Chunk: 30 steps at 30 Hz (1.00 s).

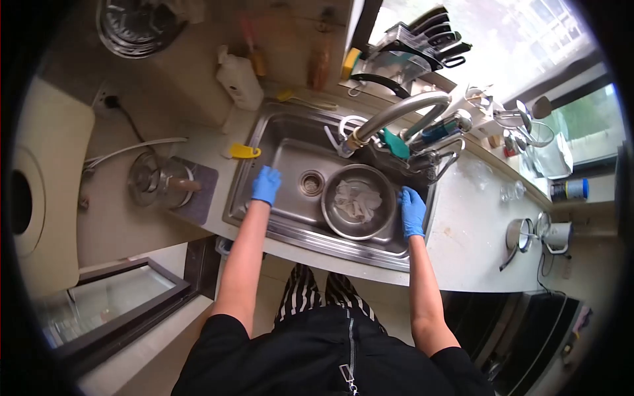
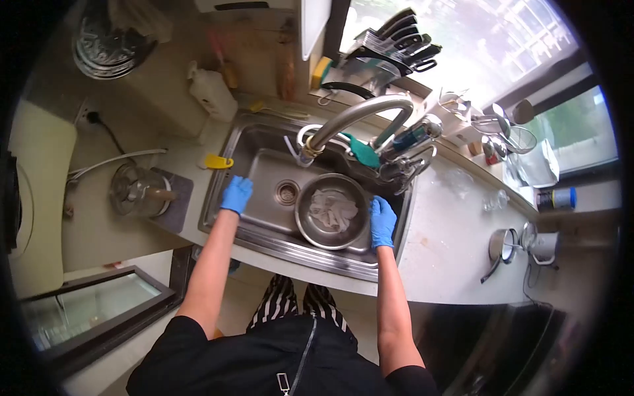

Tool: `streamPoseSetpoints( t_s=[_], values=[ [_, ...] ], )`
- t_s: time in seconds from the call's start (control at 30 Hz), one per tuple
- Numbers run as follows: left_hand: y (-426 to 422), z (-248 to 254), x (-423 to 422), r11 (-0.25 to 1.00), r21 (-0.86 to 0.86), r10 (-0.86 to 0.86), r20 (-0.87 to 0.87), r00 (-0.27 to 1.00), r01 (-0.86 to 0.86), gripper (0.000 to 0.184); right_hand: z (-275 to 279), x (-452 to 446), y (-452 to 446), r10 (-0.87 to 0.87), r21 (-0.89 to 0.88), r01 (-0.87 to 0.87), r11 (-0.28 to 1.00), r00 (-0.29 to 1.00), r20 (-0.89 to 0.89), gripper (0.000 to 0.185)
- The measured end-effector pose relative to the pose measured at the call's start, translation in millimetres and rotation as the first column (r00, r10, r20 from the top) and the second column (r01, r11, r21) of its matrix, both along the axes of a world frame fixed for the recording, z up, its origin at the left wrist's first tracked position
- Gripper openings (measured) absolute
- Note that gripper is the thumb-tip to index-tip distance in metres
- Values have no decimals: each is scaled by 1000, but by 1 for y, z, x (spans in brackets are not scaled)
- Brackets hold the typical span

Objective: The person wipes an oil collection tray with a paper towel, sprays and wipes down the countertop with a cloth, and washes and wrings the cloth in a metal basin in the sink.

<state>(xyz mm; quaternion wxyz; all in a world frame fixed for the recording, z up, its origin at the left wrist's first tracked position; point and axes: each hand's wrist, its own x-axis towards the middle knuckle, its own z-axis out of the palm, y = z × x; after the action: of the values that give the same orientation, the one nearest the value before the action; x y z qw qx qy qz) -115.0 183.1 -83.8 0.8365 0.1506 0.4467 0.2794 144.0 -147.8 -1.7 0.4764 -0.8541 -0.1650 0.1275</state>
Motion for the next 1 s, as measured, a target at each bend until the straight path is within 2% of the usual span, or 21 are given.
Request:
streamPoseSetpoints(
  t_s=[0.03, 0.07, 0.13, 0.17, 0.2, 0.23, 0.27, 0.33, 0.37, 0.43, 0.47, 0.53, 0.6, 0.63, 0.7, 0.73, 0.77, 0.8, 0.87, 0.93, 1.0],
  values=[
    [6, 19, 7, 999, -22, 30, -48, 998, -31, 47, 8, 4, 6, -32, 87, 32, 996, 999, -5, 23],
    [16, 4, 10, 999, 31, 23, -111, 994, -20, 45, 16, 7, 11, -60, 172, 62, 983, 998, -15, 23],
    [22, -10, 18, 993, 81, 84, -50, 995, -80, 38, 20, 16, 18, -81, 213, 103, 972, 991, -106, 21],
    [17, -16, 17, 995, 68, 76, -63, 995, -72, 38, 19, 19, 19, -97, 110, 121, 987, 974, -206, 22],
    [11, -16, 20, 983, 150, -79, -170, 982, 105, 37, 16, 21, 18, -119, 9, 128, 992, 946, -302, 22],
    [5, -13, 24, 935, 211, -220, -284, 933, 285, 38, -7, 25, 12, -87, -202, 42, 979, 972, -219, 26],
    [-6, -10, 29, 935, 203, -226, -289, 930, 290, 38, -30, 25, 6, -93, -208, 45, 977, 970, -225, 26],
    [-33, 1, 39, 891, 142, -329, -452, 829, 431, 49, -59, 16, -7, -36, -678, 6, 735, 999, -29, 29],
    [-37, 2, 38, 889, 138, -338, -448, 828, 437, 49, -78, 11, -19, -117, -515, 65, 855, 991, -69, 33],
    [-42, 2, 37, 844, -115, -535, -249, 807, 524, 59, -73, 6, -16, -162, -313, 188, 931, 981, 106, 29],
    [-46, 2, 43, 841, -121, -540, -249, 804, 527, 59, -60, 4, -11, -182, -186, 223, 957, 960, 214, 28],
    [-61, 6, 48, 890, -84, -456, -169, 874, 448, 69, -9, 1, 21, -187, 82, 172, 982, 949, 252, 31],
    [-64, 1, 48, 880, -84, -475, -132, 870, 468, 67, 31, 7, 51, -181, 144, 145, 979, 943, 278, 30],
    [-68, -1, 53, 882, -72, -469, -222, 855, 465, 62, 39, 10, 59, -169, 213, 104, 972, 934, 314, 30],
    [-73, -22, 62, 885, -53, -456, -310, 835, 463, 58, 38, 10, 63, -124, 103, 91, 991, 918, 377, 29],
    [-79, -52, 63, 694, 152, -562, -497, 661, 704, 56, 38, 9, 65, -71, -10, 84, 996, 900, 431, 29],
    [-86, -68, 64, 396, 273, -555, -690, 465, 877, 54, 39, 3, 68, -106, 15, 109, 994, 909, 404, 28],
    [-98, -42, 71, 369, 208, -542, -743, 391, 906, 57, 39, -5, 71, -102, 16, 104, 994, 909, 405, 28],
    [-114, -85, 77, 99, 69, -417, -903, 104, 993, 46, 37, -22, 73, -50, 13, 48, 999, 949, 312, 29],
    [-114, -74, 82, 83, 17, -384, -922, 48, 996, 41, 30, -28, 73, -80, 87, 59, 994, 961, 263, 31],
    [-106, -63, 80, 62, -38, -353, -936, -13, 997, 35, 6, -39, 70, -221, 396, 260, 880, 965, -144, 31]
  ],
)
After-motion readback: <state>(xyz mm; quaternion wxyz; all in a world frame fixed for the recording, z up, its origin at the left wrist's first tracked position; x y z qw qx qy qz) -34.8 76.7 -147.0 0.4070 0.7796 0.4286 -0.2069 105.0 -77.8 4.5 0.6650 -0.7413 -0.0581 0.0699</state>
